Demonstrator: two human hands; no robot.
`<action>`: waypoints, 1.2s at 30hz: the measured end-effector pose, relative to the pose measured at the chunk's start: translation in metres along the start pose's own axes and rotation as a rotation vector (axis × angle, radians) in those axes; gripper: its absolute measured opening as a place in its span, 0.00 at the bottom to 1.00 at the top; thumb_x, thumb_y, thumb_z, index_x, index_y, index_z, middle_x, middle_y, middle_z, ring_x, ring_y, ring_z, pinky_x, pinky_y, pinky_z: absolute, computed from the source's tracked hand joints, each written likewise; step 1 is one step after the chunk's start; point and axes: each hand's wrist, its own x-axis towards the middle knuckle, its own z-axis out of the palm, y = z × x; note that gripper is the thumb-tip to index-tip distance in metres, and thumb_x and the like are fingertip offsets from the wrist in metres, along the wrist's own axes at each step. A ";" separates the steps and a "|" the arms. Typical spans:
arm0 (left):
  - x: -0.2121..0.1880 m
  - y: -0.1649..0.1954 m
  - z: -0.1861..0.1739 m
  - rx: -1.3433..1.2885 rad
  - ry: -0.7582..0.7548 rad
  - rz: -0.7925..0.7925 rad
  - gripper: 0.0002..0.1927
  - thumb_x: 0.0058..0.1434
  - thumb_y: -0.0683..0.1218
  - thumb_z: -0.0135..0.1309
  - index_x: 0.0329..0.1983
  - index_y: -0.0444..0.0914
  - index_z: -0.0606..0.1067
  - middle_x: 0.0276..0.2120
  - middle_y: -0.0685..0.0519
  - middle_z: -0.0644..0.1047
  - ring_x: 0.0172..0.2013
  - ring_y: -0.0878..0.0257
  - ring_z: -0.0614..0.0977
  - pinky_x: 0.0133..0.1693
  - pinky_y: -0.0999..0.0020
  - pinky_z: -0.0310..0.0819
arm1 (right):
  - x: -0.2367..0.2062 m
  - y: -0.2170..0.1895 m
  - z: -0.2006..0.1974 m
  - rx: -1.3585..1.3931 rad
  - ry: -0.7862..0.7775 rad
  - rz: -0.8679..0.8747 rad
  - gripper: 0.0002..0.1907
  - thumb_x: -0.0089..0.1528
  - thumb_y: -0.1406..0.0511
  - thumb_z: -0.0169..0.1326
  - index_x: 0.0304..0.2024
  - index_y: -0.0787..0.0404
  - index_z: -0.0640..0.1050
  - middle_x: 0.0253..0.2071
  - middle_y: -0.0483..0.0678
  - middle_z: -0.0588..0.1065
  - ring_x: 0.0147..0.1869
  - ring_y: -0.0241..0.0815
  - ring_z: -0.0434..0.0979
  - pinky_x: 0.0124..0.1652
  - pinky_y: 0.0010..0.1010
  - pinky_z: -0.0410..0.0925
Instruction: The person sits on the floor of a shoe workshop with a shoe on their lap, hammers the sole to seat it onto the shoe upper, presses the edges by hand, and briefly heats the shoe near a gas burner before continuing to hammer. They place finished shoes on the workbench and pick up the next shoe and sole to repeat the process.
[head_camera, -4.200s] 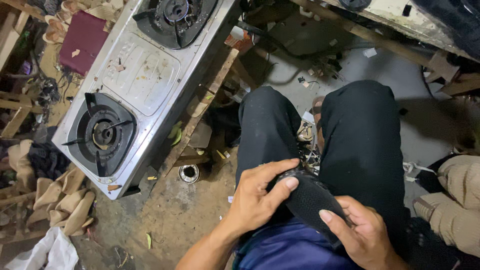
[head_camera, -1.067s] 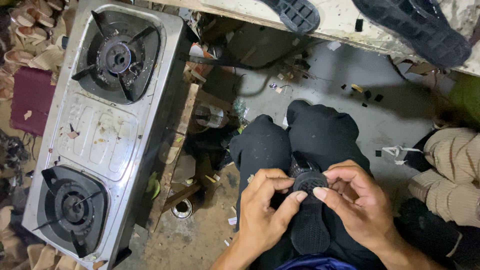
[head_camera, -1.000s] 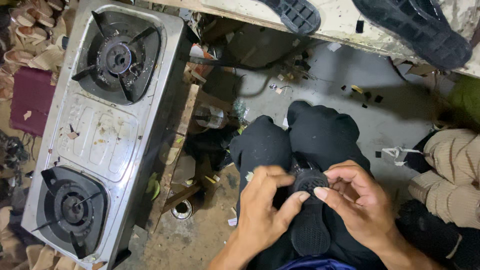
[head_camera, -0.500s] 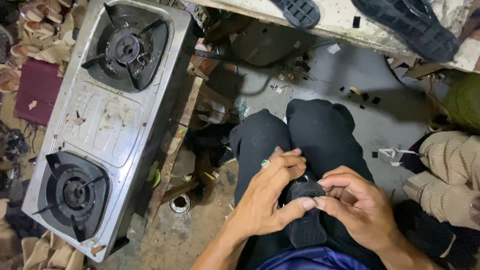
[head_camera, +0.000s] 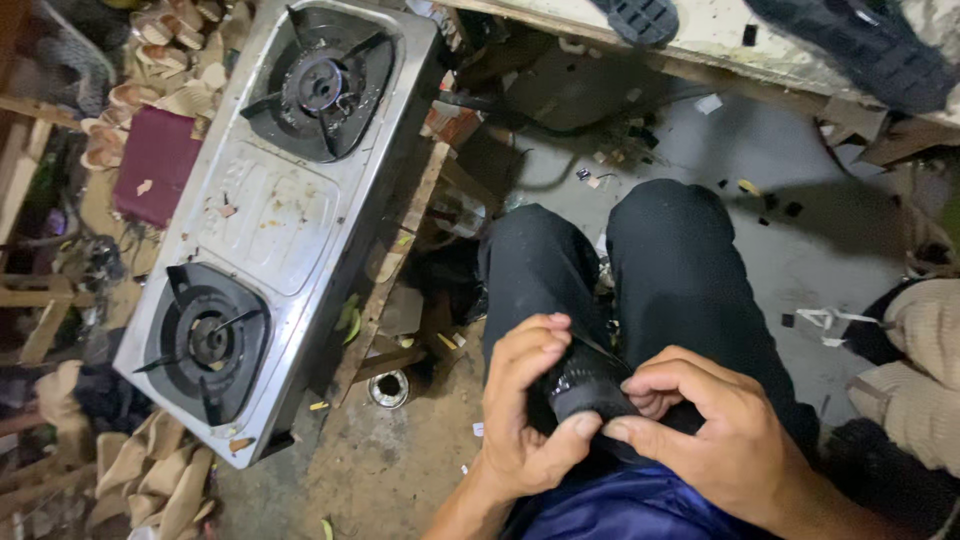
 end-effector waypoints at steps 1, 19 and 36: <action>-0.003 0.001 -0.004 0.013 -0.047 -0.017 0.26 0.59 0.45 0.63 0.57 0.30 0.71 0.55 0.39 0.73 0.61 0.43 0.76 0.67 0.47 0.70 | 0.000 0.001 0.002 -0.004 -0.023 0.019 0.17 0.47 0.70 0.70 0.37 0.67 0.78 0.31 0.45 0.78 0.31 0.32 0.81 0.32 0.22 0.75; -0.056 -0.013 -0.011 -0.028 -0.058 -0.182 0.09 0.67 0.43 0.59 0.47 0.39 0.71 0.49 0.46 0.78 0.55 0.53 0.73 0.66 0.53 0.63 | -0.009 0.010 0.038 -0.130 -0.071 0.035 0.16 0.47 0.66 0.71 0.33 0.65 0.78 0.30 0.45 0.77 0.28 0.31 0.81 0.29 0.22 0.73; -0.077 0.008 -0.054 0.303 -0.382 -0.315 0.19 0.54 0.43 0.69 0.47 0.33 0.78 0.52 0.45 0.79 0.57 0.47 0.80 0.57 0.58 0.76 | -0.038 0.034 0.053 -0.506 -0.236 -0.124 0.14 0.48 0.60 0.67 0.27 0.60 0.77 0.27 0.45 0.73 0.33 0.46 0.73 0.34 0.40 0.64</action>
